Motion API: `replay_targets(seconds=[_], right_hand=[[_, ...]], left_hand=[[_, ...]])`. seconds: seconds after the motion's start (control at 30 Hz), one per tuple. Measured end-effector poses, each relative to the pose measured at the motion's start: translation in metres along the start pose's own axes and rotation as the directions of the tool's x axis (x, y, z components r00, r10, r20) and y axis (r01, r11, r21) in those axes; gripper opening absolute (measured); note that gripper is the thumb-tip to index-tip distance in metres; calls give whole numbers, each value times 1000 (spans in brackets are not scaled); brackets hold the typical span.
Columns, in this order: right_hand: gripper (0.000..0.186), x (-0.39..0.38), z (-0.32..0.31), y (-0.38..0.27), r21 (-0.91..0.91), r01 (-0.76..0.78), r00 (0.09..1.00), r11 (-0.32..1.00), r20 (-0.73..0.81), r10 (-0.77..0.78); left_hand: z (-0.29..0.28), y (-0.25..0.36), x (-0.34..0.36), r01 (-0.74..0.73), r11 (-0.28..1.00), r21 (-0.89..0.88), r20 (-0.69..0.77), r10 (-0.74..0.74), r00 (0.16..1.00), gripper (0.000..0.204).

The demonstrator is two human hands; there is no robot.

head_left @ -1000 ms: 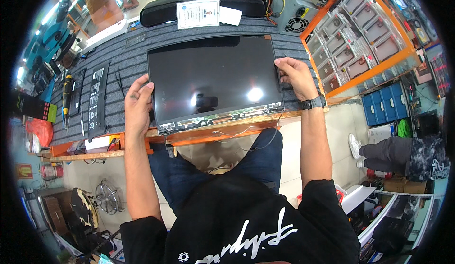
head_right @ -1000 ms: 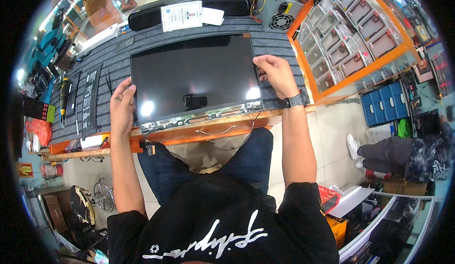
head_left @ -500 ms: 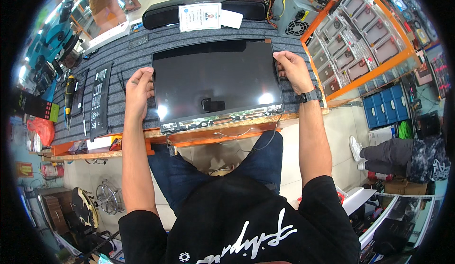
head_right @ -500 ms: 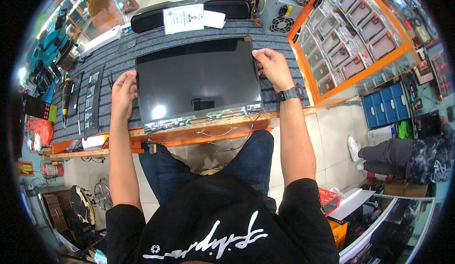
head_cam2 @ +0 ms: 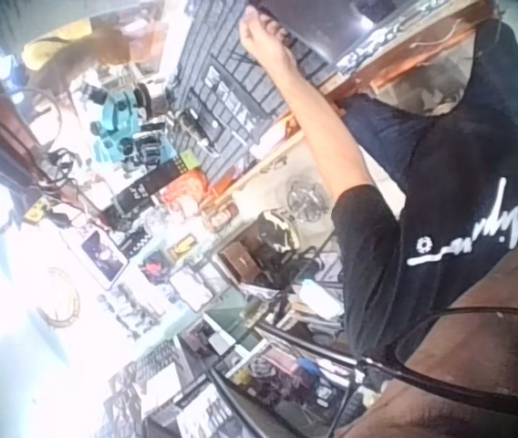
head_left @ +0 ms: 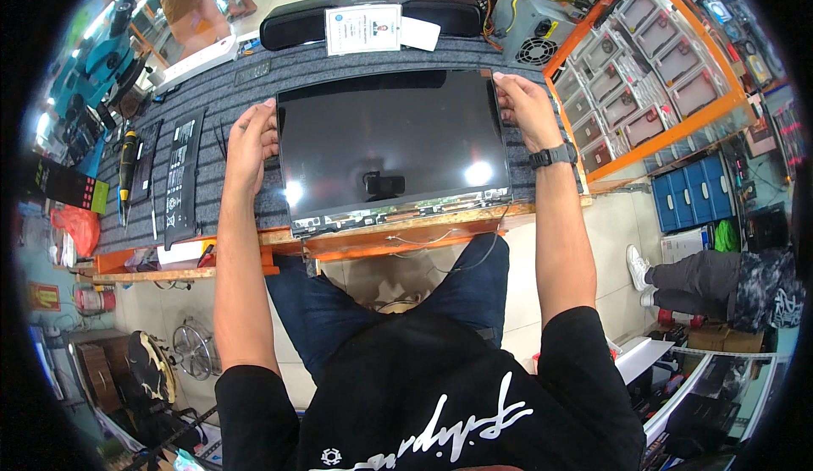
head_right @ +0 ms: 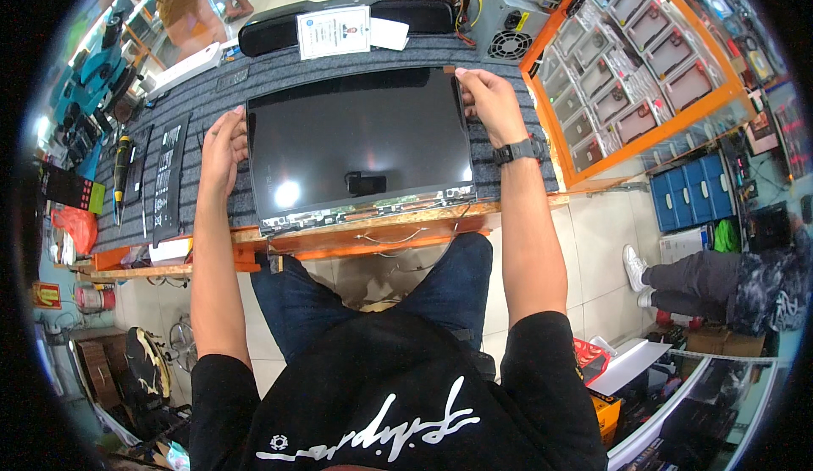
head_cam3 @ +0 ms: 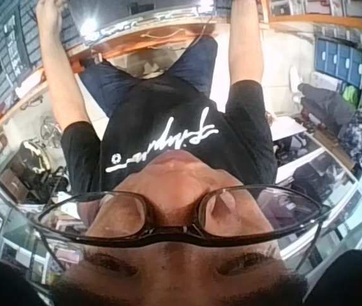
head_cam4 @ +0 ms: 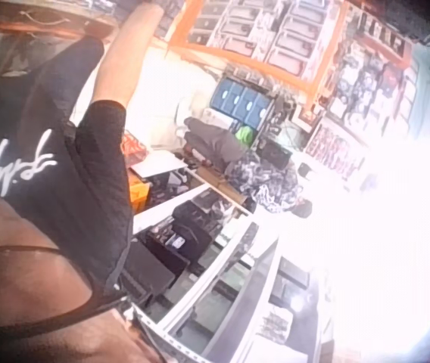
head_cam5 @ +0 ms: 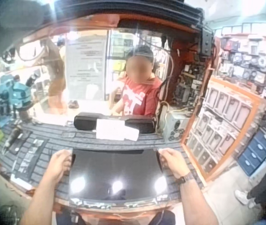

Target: The person is repairing a tablet by removing the screen, adjusting internal components, and reattaching the screen. They use a screwdriver to secure the screen and handle the tablet carefully throughout the process.

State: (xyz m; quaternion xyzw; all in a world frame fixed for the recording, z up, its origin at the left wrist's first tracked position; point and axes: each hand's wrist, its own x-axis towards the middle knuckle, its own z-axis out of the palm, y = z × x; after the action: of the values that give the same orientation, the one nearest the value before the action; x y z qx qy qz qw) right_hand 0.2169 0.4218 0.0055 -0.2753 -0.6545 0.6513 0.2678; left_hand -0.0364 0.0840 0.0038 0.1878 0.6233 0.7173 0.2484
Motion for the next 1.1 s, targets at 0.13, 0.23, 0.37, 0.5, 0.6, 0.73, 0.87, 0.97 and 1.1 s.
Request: replay_targets(seconds=[0.13,0.23,0.37,0.5,0.6,0.73,0.87,0.97,1.1], right_hand=[[16,7,8,-2,-16,-24,999,1000,-21,23],[16,9,6,3,-11,1,1000,1000,-27,-1],[18,14,1,13,-38,42,999,998,-20,-42],[29,0,-10,5,-11,-63,991,998,122,64],[50,-29,-22,-10,-57,-250,918,967,305,255],[63,-42,-30,-10,23,-289,878,957,404,255],[45,-42,-32,6,82,-319,886,944,379,267],[38,-44,-33,13,142,-346,898,928,337,283],[47,-68,-25,-3,192,-400,864,896,405,299]], left_hand=[[-10,-7,18,-25,990,140,-29,29,999,20],[-9,-9,21,-56,980,189,-28,63,998,21],[-4,-12,21,-84,973,215,-46,96,994,22],[-23,-18,23,-11,995,104,7,11,1000,24],[-14,-3,-1,55,994,-97,91,-46,995,33],[-15,-6,-10,31,994,-108,172,-12,985,45],[-14,-9,-13,56,993,-101,172,-38,984,43],[-25,-15,-6,65,996,-61,255,-47,966,42],[-24,-12,-12,77,996,-54,221,-63,973,41]])
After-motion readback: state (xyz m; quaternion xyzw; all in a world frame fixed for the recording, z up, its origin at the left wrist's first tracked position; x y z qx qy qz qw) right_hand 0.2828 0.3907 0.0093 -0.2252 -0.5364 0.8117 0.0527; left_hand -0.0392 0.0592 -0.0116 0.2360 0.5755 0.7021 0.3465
